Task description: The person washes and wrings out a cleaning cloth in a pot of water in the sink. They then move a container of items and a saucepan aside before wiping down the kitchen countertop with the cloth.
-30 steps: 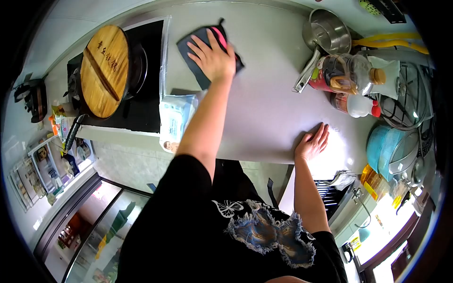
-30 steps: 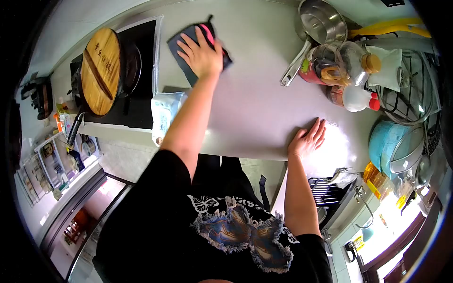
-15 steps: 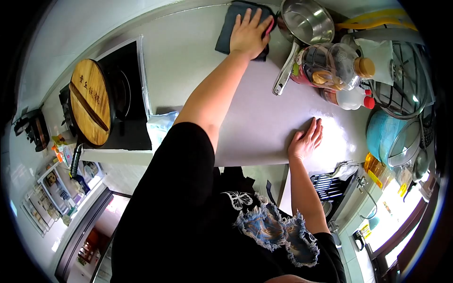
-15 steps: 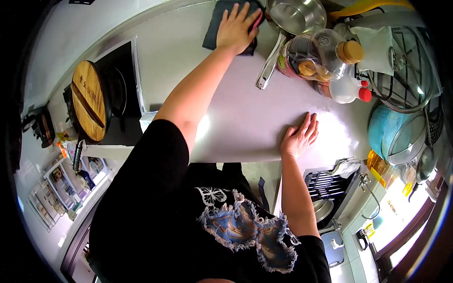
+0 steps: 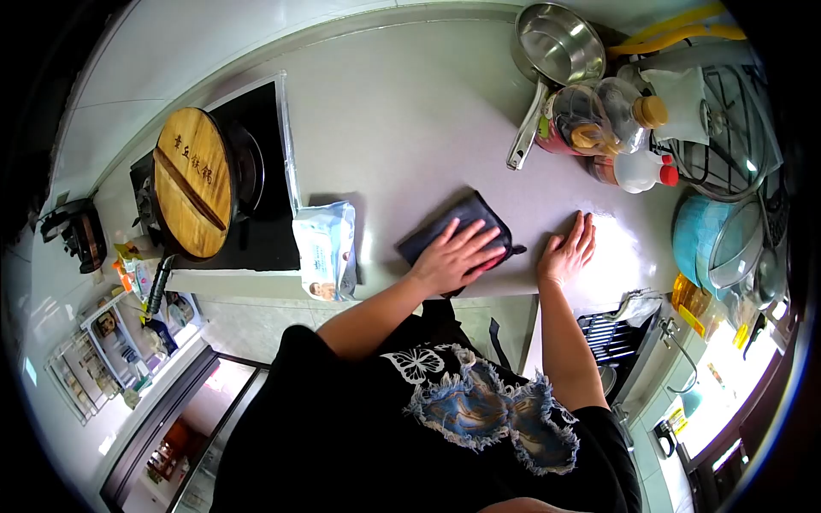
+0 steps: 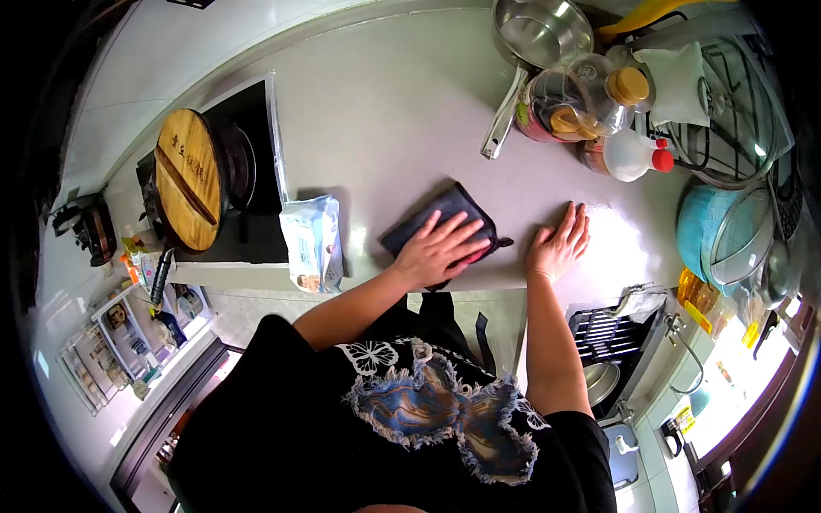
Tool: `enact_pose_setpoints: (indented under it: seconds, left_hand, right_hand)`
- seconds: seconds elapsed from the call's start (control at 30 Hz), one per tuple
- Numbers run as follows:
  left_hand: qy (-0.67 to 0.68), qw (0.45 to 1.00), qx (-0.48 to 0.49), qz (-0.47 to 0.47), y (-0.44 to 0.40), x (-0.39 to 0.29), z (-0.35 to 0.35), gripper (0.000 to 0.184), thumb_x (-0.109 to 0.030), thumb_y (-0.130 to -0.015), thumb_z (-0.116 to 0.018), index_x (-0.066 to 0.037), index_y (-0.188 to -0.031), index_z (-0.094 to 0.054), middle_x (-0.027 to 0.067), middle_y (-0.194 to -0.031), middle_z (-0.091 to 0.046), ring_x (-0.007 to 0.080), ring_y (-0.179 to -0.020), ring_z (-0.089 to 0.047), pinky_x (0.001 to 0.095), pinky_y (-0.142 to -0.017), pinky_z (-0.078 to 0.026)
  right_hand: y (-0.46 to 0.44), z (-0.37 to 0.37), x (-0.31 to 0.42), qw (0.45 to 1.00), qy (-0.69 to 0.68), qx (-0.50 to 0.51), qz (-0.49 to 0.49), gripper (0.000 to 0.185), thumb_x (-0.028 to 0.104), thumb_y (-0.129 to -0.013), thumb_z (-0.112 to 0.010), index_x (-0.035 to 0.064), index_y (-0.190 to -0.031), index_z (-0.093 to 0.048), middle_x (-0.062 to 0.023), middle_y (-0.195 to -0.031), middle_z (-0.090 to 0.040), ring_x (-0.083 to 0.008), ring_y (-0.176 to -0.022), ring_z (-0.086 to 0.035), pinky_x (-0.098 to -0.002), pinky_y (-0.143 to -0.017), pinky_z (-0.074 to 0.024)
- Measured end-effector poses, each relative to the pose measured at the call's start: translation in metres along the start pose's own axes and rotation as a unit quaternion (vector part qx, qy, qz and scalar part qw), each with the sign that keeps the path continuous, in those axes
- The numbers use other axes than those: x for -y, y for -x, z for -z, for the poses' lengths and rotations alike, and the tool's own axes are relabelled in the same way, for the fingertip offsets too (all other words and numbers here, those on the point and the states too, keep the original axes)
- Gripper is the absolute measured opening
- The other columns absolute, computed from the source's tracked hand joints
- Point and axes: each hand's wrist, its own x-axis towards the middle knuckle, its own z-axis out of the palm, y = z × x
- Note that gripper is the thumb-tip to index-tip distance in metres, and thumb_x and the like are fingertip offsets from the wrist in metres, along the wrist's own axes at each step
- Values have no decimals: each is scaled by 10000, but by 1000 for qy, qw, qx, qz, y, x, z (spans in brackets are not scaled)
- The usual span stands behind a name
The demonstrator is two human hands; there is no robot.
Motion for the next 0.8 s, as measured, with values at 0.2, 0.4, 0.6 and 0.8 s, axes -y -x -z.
enact_pose_setpoints:
  seconds: [0.2,0.4,0.6,0.8]
  left_hand:
    - [-166,890,-133,403,-55,115,57,671,-457,-970,-543,-215,-1579,-399,188,-1659,-293,477,-1500,-271,642,-1201,-187]
    - [-148,770,-282,553,-175,266,74,793,-475,-934,-502,-94,-1606,-324,271,-1659,-231,510,-1527,-168,626,-1233,-108]
    - [-147,837,-300,432,-258,223,38,761,-456,-928,-525,-69,-1569,-388,245,-1642,-295,459,-1531,-207,584,-1244,-135]
    - [-95,953,-227,175,-240,174,34,642,-409,-944,-576,-230,-1547,-453,152,-1630,-370,368,-1521,-294,563,-1241,-184]
  right_hand:
    - [0,1,0,1000,2,7,1,702,149,-834,-547,134,-1529,-452,-83,-1605,-406,-312,-1479,-350,-488,-1238,-238]
    - [-3,4,3,1000,4,12,-4,715,136,-823,-549,139,-1531,-444,-93,-1600,-407,-325,-1471,-356,-489,-1236,-243]
    - [-3,2,1,1000,-3,8,-2,713,135,-823,-550,158,-1529,-445,-96,-1592,-416,-322,-1465,-366,-485,-1241,-230]
    - [-3,3,3,1000,-7,6,-8,689,154,-839,-545,170,-1521,-452,-78,-1587,-426,-313,-1469,-362,-477,-1242,-227]
